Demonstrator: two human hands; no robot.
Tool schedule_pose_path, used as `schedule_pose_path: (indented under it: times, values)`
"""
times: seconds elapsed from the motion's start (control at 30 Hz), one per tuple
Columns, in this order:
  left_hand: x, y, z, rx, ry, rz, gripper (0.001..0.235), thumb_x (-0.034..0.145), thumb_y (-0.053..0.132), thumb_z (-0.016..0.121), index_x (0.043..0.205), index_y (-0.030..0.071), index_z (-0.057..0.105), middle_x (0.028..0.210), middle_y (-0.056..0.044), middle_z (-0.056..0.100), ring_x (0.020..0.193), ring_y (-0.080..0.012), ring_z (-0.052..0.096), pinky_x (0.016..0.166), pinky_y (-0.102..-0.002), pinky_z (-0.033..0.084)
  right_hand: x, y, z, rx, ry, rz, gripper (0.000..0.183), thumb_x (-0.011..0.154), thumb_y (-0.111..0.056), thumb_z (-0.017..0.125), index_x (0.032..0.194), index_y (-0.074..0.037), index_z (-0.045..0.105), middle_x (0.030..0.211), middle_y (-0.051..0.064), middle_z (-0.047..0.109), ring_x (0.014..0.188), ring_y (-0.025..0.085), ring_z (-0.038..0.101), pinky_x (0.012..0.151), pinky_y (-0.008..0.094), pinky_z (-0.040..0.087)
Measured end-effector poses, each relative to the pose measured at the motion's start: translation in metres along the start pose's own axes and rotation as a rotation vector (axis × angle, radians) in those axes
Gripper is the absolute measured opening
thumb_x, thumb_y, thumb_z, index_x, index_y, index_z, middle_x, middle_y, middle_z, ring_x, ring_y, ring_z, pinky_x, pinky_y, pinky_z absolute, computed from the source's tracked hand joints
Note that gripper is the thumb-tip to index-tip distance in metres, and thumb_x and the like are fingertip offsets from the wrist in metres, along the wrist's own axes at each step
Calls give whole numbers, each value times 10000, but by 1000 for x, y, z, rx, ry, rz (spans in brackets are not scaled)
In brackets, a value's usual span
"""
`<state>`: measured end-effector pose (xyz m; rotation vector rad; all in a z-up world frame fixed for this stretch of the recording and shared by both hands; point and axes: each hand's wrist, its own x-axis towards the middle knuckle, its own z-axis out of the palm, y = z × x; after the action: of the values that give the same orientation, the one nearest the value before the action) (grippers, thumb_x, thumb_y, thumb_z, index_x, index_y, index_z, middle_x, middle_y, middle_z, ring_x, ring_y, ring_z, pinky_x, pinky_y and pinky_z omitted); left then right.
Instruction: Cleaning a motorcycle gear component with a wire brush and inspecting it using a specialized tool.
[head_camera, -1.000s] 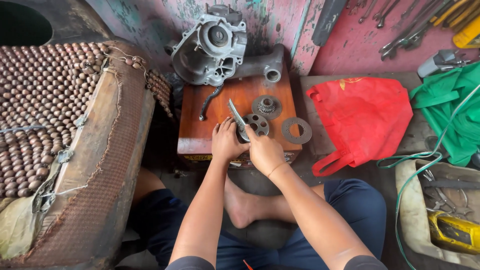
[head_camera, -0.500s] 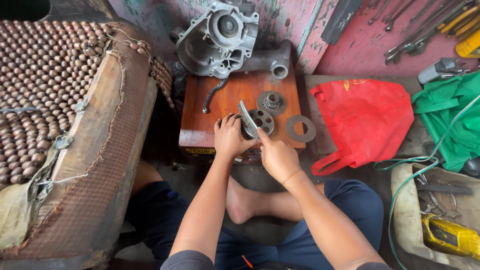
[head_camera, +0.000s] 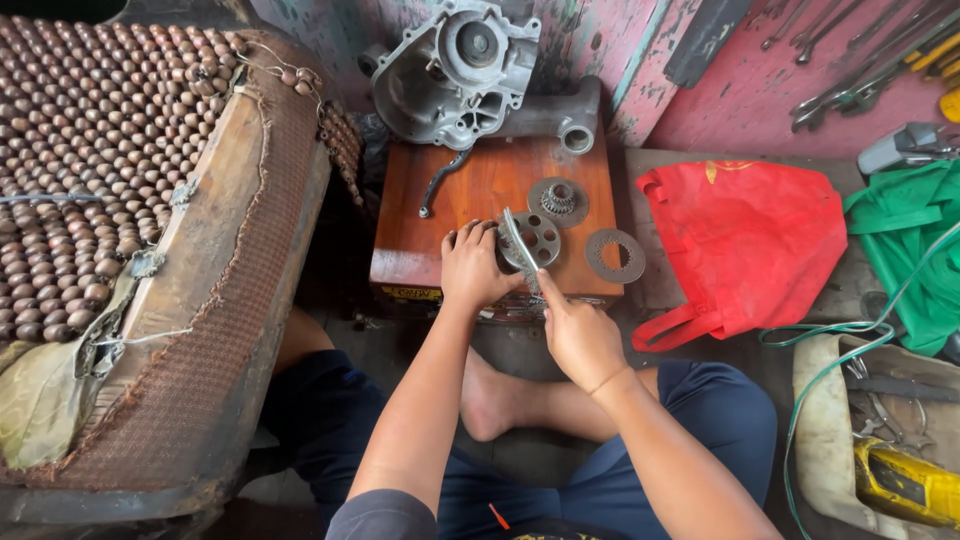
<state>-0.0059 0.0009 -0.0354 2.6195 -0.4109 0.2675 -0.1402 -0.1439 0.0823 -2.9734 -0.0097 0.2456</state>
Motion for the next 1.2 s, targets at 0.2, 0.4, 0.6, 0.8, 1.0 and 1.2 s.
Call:
schedule_pose_path:
  times: [0.2,0.4,0.6,0.8,1.0,1.2]
  values:
    - [-1,-1,-1,7,21,45,914,627,678,750,1308,80,636,1364,-63,631,1375,-239,501,1145,-510,362,34,-7,2,64,43,-20,575,1001,-188,458,1569,-209,369,932,267,737,872,464,745,718,550,627]
    - [3,0,-6,32,-17,18,928,638,713,718,1325,96,625,1384,-38,607,1401,-215,470,1163,-495,351,52,-9,5,113,59,-16,573,1012,-203,441,1579,-233,358,972,246,738,919,444,742,765,542,624]
    - [3,1,-10,14,-72,0,928,636,695,761,1331,98,616,1411,-36,591,1417,-211,447,1179,-492,331,4,1,2,47,5,-8,586,1006,-185,449,1582,-223,347,940,246,737,878,446,749,719,552,634]
    - [1,2,-11,-1,-51,11,931,612,651,802,1335,95,616,1394,-37,603,1406,-220,462,1175,-501,345,13,1,-7,17,0,3,578,994,-208,477,1562,-241,379,944,236,740,894,443,750,745,547,636]
    - [-1,-2,-4,19,20,40,900,626,690,748,1297,100,645,1365,-41,630,1381,-215,494,1145,-490,377,59,-3,10,94,52,-16,577,997,-224,474,1564,-263,376,980,234,740,947,453,734,807,561,615]
    - [-8,9,-17,-63,-95,-18,1041,630,704,789,1456,117,548,1482,-37,558,1451,-220,428,1213,-512,315,56,7,21,85,116,-31,574,1003,-192,476,1568,-223,380,961,251,739,896,437,748,747,531,627]
